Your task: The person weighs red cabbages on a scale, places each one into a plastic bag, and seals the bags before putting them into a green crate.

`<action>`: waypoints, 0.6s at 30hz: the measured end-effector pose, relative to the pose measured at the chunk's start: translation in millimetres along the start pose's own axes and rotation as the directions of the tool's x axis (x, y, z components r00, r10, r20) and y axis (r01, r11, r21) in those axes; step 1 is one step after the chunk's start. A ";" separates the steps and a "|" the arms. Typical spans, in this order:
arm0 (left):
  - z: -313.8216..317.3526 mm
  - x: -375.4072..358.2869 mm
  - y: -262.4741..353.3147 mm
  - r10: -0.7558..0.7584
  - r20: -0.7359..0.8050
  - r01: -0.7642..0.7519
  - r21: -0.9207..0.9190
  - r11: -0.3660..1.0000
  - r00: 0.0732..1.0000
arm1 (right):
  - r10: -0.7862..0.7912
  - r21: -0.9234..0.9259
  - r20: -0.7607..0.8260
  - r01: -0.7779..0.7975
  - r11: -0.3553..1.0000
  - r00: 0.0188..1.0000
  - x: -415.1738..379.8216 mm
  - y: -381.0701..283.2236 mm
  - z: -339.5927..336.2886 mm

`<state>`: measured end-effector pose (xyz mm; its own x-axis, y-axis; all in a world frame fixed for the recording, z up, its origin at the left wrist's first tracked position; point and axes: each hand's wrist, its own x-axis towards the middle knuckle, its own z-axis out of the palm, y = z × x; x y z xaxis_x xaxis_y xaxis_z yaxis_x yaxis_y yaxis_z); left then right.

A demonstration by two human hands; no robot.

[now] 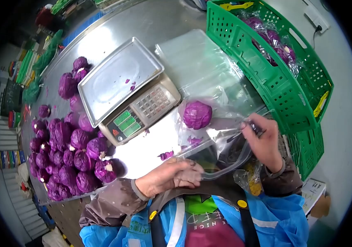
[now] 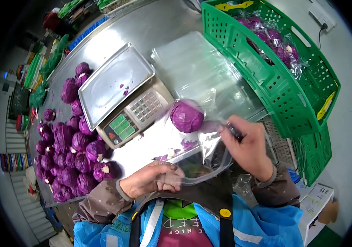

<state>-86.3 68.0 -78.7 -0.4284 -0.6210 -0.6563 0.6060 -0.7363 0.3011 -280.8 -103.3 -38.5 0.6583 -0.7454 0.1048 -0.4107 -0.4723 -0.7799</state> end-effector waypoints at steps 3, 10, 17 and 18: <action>11.8 -7.0 3.1 0.096 0.033 -0.095 -0.034 0.995 0.995 | -0.372 -0.346 -0.327 0.257 0.902 0.869 13.9 -17.4 2.2; 25.9 -2.6 1.3 0.259 0.027 -0.244 -0.253 0.936 0.965 | -0.493 -0.236 0.321 0.573 0.785 0.809 -8.4 -49.6 49.3; 27.8 5.4 4.2 0.217 -0.121 -0.239 -0.212 0.948 0.969 | -0.544 -0.340 0.303 0.622 0.705 0.783 -7.7 -50.8 58.9; 27.8 5.8 6.8 0.217 -0.117 -0.238 -0.206 0.949 0.969 | -0.456 -0.097 0.335 0.511 0.854 0.825 -3.8 -57.8 42.5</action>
<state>-103.4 52.0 -61.3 -0.2050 -0.7304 -0.6515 0.8152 -0.4959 0.2994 -232.8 -53.2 -20.0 0.9414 -0.2419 0.2352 -0.0754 -0.8303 -0.5523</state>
